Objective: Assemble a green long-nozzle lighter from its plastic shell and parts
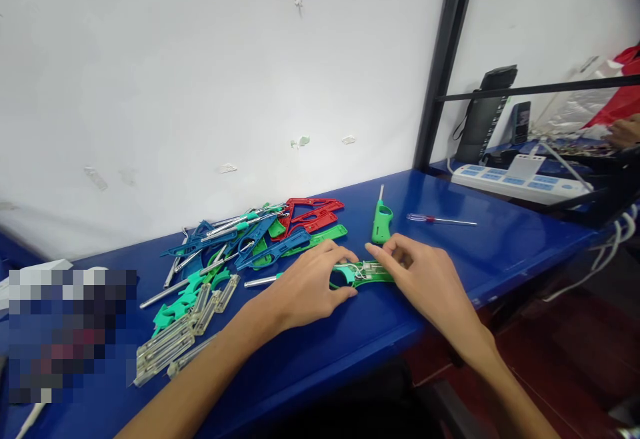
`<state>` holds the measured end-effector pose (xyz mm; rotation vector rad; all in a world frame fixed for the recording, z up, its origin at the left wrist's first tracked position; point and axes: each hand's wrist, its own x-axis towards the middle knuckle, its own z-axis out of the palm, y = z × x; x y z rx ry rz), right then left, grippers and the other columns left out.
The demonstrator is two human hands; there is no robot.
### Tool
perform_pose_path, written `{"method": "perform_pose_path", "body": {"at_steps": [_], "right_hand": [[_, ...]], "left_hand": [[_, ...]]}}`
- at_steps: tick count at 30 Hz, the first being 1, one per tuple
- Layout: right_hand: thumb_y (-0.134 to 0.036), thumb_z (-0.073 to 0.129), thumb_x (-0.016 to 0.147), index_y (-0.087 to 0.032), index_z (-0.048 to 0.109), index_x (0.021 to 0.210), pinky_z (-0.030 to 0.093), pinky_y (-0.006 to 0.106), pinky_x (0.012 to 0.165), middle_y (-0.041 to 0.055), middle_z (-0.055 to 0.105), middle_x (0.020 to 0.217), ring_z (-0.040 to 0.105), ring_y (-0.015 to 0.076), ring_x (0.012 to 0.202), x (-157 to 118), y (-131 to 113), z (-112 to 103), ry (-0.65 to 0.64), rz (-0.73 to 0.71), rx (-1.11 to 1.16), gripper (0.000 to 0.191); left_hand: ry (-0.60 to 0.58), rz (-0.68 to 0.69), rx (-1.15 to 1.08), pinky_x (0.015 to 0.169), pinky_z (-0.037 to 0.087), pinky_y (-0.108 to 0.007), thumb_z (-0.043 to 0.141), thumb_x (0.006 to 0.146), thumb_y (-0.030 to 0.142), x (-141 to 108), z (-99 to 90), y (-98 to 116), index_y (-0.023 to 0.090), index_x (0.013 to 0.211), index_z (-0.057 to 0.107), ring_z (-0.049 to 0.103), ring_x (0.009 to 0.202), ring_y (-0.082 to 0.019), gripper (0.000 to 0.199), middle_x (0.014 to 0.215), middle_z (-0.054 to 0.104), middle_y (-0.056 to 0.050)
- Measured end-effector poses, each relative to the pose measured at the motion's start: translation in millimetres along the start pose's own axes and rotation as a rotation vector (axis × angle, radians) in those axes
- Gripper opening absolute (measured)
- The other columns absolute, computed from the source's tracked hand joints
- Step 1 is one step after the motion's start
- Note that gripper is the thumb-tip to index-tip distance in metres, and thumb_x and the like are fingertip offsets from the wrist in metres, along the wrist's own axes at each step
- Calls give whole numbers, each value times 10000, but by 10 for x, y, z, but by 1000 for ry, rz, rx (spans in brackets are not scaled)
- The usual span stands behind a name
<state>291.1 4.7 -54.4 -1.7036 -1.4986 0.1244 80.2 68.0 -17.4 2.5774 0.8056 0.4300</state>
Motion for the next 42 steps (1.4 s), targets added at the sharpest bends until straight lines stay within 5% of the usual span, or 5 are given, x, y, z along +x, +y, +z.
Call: {"method": "perform_pose_path", "body": {"at_steps": [6, 12, 18, 24, 42], "right_hand": [[-682, 610, 951, -247, 578, 732, 335, 289, 565, -52, 561, 574, 492, 139, 501, -35, 0, -10, 52, -47, 37, 488], [-679, 644, 931, -240, 604, 746, 378, 290, 644, -25, 638, 735, 531, 146, 605, -11, 19, -12, 61, -91, 60, 478], [-737, 631, 906, -237, 607, 718, 363, 281, 546, -41, 599, 615, 480, 130, 503, -1, 28, -30, 16, -67, 101, 534], [-769, 658, 859, -241, 614, 689, 367, 284, 537, -31, 623, 622, 523, 145, 533, 15, 29, -40, -14, -36, 121, 556], [-740, 657, 874, -250, 638, 696, 345, 281, 537, -28, 650, 645, 536, 146, 536, 30, 69, -29, -51, -16, 43, 521]], "left_hand": [[-16, 6, -4, 871, 564, -370, 716, 902, 264, -10, 14, 16, 257, 1270, 615, 665, 818, -151, 381, 1267, 564, -53], [-3, 20, 35, 901, 548, -412, 654, 907, 264, -32, 47, 37, 253, 1262, 593, 651, 920, -208, 361, 1256, 559, -64], [-12, 20, 62, 897, 556, -431, 610, 917, 272, -48, 66, 63, 260, 1296, 563, 645, 923, -219, 382, 1262, 550, -73], [-12, 42, 68, 1055, 476, -475, 597, 919, 271, -47, 97, 76, 237, 1255, 590, 548, 1162, -278, 338, 1193, 569, -83], [3, 71, 58, 1050, 467, -467, 591, 930, 272, -43, 128, 51, 243, 1321, 616, 541, 1125, -265, 393, 1190, 572, -83]]}}
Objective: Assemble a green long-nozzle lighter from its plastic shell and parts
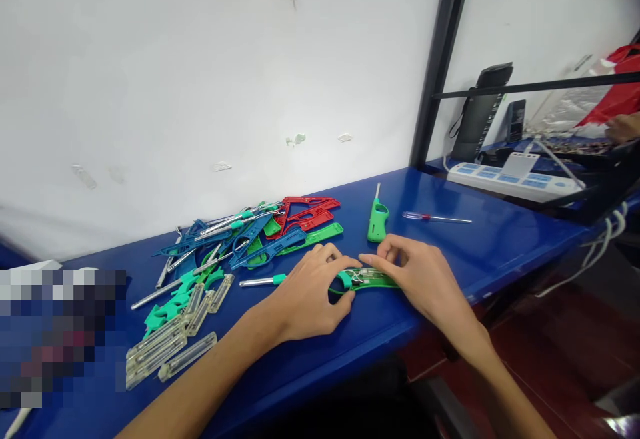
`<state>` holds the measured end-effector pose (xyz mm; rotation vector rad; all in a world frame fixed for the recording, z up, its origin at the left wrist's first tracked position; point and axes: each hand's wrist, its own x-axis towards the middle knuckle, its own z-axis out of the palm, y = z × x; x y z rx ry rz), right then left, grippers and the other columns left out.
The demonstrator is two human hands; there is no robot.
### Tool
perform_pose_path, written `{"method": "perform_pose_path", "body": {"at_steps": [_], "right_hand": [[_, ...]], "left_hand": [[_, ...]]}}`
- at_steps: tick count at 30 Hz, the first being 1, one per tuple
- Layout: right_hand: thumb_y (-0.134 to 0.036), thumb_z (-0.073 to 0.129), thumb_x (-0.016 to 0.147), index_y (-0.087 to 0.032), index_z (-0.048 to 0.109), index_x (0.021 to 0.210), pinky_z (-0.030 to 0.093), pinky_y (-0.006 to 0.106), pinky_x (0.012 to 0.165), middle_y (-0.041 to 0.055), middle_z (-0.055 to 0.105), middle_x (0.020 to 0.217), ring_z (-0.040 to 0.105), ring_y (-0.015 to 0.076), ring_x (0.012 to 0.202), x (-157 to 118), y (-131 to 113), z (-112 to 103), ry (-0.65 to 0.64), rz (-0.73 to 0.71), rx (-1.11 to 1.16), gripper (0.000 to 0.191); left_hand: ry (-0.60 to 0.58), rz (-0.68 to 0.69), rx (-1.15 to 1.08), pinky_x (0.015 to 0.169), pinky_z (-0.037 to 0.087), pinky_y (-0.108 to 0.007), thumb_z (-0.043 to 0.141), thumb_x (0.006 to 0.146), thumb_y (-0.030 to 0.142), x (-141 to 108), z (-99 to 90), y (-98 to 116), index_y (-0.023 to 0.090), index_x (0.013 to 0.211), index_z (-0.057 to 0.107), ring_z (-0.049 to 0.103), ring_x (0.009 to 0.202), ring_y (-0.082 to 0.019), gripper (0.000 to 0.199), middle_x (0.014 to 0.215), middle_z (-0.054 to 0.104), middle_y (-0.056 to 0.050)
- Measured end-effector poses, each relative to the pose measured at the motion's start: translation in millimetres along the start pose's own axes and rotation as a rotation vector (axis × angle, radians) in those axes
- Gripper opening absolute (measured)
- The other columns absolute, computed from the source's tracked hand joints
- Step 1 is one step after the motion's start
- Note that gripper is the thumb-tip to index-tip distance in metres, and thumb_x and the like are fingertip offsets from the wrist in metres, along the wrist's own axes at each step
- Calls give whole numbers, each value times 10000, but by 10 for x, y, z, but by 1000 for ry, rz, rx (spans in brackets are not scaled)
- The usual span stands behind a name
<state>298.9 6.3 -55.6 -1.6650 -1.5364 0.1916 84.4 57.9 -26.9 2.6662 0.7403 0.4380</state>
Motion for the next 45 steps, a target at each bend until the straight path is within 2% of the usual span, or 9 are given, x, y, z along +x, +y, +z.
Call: {"method": "perform_pose_path", "body": {"at_steps": [10, 16, 22, 33, 40, 45], "right_hand": [[-585, 712, 926, -285, 656, 786, 348, 278, 588, -62, 700, 732, 633, 169, 648, -20, 8, 12, 19, 1, -103, 336], [-510, 708, 950, -297, 687, 834, 356, 292, 612, -53, 743, 836, 669, 193, 711, -15, -23, 12, -4, -15, -141, 244], [-496, 689, 960, -292, 701, 849, 355, 301, 597, -43, 746, 820, 669, 192, 706, -19, -24, 17, -6, 2, -151, 233], [-454, 710, 956, -289, 681, 839, 345, 302, 597, -78, 716, 762, 616, 168, 641, -57, -69, 1, -34, 48, -102, 204], [-525, 601, 1018, -270, 666, 815, 376, 297, 630, -70, 664, 750, 533, 129, 609, -276, -66, -169, -101, -23, 21, 332], [-463, 651, 1008, -316, 698, 955, 394, 272, 615, -76, 654, 866, 512, 110, 650, -390, 30, -309, -202, -48, 111, 163]], "left_hand": [[-9, -3, -5, 1038, 468, -448, 582, 940, 277, -9, -8, 9, 227, 1315, 646, 545, 1104, -256, 383, 1169, 570, -83], [-9, -6, -1, 1055, 455, -461, 587, 939, 282, -7, -9, 22, 235, 1321, 602, 541, 1135, -263, 385, 1204, 572, -79], [-17, -19, -7, 1022, 469, -463, 597, 916, 245, -3, -43, 48, 244, 1178, 583, 546, 1134, -269, 262, 1192, 585, -71], [-37, -1, -41, 1014, 467, -427, 599, 907, 210, -8, -77, 54, 248, 1149, 606, 547, 1124, -244, 246, 1177, 568, -60], [-139, -16, -102, 920, 471, -365, 655, 885, 247, -25, -169, 133, 277, 1126, 610, 578, 1022, -194, 247, 1124, 575, -3], [-204, -57, -129, 879, 468, -344, 673, 893, 287, -17, -218, 149, 316, 1138, 623, 589, 972, -173, 251, 1141, 564, 17]]}}
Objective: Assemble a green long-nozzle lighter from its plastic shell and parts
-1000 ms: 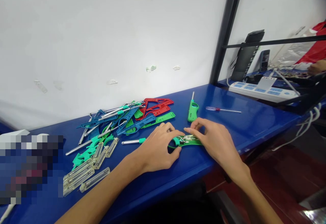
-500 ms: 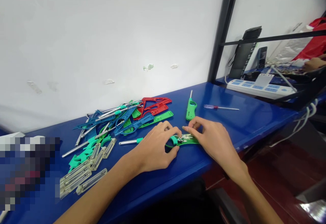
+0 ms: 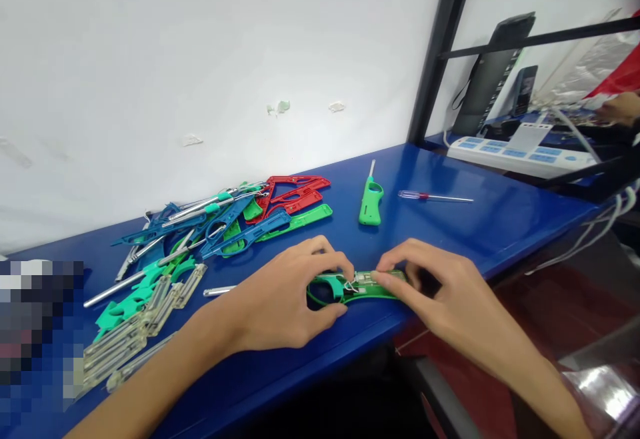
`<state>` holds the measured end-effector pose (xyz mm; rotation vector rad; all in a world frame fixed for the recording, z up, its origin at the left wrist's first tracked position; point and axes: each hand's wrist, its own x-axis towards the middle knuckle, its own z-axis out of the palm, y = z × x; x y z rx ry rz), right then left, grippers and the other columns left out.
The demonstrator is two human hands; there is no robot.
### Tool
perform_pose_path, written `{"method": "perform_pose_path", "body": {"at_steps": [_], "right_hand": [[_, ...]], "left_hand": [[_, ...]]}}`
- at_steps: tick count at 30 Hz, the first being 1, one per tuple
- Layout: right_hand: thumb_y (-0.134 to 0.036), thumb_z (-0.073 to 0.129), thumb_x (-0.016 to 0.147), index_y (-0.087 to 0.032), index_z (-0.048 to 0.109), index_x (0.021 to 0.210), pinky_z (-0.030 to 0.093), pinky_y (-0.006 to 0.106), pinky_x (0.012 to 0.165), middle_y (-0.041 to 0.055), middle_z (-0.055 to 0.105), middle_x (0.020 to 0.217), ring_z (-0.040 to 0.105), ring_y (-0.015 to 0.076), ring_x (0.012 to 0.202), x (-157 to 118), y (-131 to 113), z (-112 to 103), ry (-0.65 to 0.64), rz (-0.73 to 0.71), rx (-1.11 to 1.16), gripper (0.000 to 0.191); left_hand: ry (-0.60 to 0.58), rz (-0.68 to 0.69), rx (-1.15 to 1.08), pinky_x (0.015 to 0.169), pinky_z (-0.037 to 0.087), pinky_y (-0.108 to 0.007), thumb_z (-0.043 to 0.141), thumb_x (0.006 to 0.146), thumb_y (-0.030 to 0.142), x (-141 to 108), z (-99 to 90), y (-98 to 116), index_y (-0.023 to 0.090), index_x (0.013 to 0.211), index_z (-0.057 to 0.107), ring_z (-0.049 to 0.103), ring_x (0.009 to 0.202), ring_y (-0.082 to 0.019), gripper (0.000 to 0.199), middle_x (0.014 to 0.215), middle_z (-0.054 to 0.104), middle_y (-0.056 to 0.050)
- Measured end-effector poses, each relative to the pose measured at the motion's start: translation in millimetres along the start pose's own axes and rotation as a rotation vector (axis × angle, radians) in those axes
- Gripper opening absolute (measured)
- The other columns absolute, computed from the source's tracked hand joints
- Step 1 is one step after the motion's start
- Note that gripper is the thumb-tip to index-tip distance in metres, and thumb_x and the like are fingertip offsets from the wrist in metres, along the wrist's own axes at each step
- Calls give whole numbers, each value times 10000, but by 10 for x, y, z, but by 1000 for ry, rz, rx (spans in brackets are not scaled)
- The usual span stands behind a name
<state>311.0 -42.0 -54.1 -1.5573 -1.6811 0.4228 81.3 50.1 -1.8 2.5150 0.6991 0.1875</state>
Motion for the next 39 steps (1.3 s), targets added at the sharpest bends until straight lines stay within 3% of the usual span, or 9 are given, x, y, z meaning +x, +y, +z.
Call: {"method": "perform_pose_path", "body": {"at_steps": [8, 16, 20, 25, 39], "right_hand": [[-339, 690, 1000, -301, 691, 937, 380, 268, 566, -56, 598, 842, 455, 97, 612, -83, 96, 11, -1, -102, 85, 73], [-289, 715, 983, -304, 695, 951, 404, 253, 577, -63, 581, 810, 479, 89, 613, -42, 95, 25, 27, -125, 93, 41], [-288, 709, 986, -309, 690, 950, 401, 245, 579, -69, 554, 797, 466, 86, 609, -47, 109, 23, 29, -133, 86, 46], [-292, 708, 988, -305, 693, 957, 398, 247, 567, -63, 572, 824, 461, 86, 604, -42, 120, 18, 19, -137, 95, 37], [-365, 741, 963, -326, 725, 978, 410, 240, 564, -63, 573, 786, 459, 91, 578, -8, 96, -17, -21, -67, 67, 45]], "left_hand": [[-15, 4, 86, 825, 464, -339, 637, 896, 285, 9, -14, 43, 304, 1119, 631, 584, 924, -179, 224, 1122, 559, -2], [35, 129, 176, 752, 463, -329, 594, 936, 279, 37, 40, 24, 247, 1101, 667, 549, 862, -179, 184, 1108, 546, -48], [100, 158, 180, 783, 487, -331, 588, 947, 267, 37, 90, 6, 230, 1087, 673, 561, 866, -171, 168, 1142, 551, -56], [164, 116, 193, 906, 502, -345, 590, 937, 251, 11, 145, 43, 211, 1053, 658, 600, 1011, -193, 140, 1201, 572, -63], [121, 117, 158, 962, 478, -338, 533, 961, 198, 27, 165, 79, 200, 1092, 660, 590, 1031, -195, 182, 1203, 579, -72]]}}
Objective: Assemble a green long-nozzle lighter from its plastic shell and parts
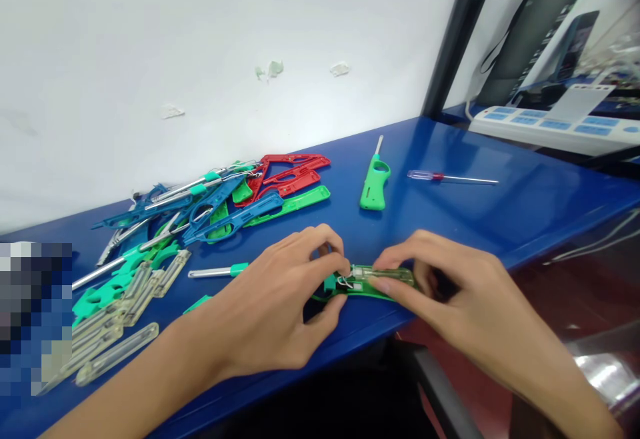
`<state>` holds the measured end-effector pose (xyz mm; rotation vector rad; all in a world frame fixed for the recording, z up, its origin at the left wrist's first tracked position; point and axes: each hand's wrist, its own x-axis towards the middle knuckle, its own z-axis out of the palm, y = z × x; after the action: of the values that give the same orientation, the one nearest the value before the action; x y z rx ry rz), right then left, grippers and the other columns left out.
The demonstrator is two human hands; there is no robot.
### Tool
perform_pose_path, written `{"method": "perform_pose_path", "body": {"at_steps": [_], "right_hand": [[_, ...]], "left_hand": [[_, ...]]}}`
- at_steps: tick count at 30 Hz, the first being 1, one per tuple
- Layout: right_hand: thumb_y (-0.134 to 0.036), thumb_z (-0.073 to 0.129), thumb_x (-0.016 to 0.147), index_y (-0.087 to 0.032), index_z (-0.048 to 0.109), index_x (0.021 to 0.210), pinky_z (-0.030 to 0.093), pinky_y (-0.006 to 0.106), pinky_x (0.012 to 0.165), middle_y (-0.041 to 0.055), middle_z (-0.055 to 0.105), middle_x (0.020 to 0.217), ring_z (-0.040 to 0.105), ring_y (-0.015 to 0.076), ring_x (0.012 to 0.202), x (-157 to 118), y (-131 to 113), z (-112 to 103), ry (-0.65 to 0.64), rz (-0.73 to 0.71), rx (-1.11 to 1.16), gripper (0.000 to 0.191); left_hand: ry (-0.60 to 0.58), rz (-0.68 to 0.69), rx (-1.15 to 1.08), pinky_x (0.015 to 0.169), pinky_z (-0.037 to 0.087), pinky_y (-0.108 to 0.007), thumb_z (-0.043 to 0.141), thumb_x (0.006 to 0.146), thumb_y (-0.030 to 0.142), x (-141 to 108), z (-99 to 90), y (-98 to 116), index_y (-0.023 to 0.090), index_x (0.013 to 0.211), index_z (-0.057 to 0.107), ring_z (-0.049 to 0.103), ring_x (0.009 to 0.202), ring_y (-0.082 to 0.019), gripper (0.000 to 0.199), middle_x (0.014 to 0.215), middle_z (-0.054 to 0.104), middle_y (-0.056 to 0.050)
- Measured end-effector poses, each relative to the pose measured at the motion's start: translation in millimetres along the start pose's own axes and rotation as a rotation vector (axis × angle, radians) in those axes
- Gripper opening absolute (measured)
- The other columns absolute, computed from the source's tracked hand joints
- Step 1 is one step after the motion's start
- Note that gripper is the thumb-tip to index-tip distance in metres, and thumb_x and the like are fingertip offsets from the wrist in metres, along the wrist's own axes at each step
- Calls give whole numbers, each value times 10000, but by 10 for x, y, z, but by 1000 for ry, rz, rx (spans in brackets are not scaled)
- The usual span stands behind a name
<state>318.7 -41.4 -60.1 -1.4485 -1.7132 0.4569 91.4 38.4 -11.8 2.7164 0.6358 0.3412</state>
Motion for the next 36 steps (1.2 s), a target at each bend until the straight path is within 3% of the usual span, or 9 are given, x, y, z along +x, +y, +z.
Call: {"method": "perform_pose_path", "body": {"at_steps": [5, 10, 22, 36], "right_hand": [[-401, 758, 952, -379, 776, 1003, 424, 211, 582, -71, 614, 816, 482, 66, 578, 28, -8, -31, -49, 0, 12, 58], [-390, 734, 973, -401, 785, 1025, 428, 212, 586, -70, 632, 842, 499, 61, 581, 27, 9, -15, -1, -34, -13, 73], [-387, 708, 986, -348, 793, 1020, 444, 250, 573, -31, 656, 862, 518, 88, 581, 30, -5, -8, 14, -18, -24, 100], [-373, 699, 996, -369, 799, 1068, 449, 232, 572, -33, 652, 899, 532, 81, 614, 22, 2, -18, -7, -33, -16, 123]], "left_hand": [[-21, -19, -14, 916, 479, -332, 533, 965, 216, 7, -16, -3, 209, 1075, 662, 586, 988, -187, 170, 1191, 572, -62], [-7, 3, -9, 906, 481, -319, 551, 959, 221, 17, -9, -32, 205, 1081, 654, 596, 984, -184, 160, 1172, 579, -60], [-3, 12, -44, 872, 471, -304, 548, 975, 215, 11, -8, -52, 207, 1099, 667, 573, 946, -166, 172, 1166, 570, -61], [-14, 52, -8, 876, 477, -331, 526, 987, 214, 37, -5, -59, 215, 1118, 671, 574, 959, -193, 195, 1135, 571, -79]]}}
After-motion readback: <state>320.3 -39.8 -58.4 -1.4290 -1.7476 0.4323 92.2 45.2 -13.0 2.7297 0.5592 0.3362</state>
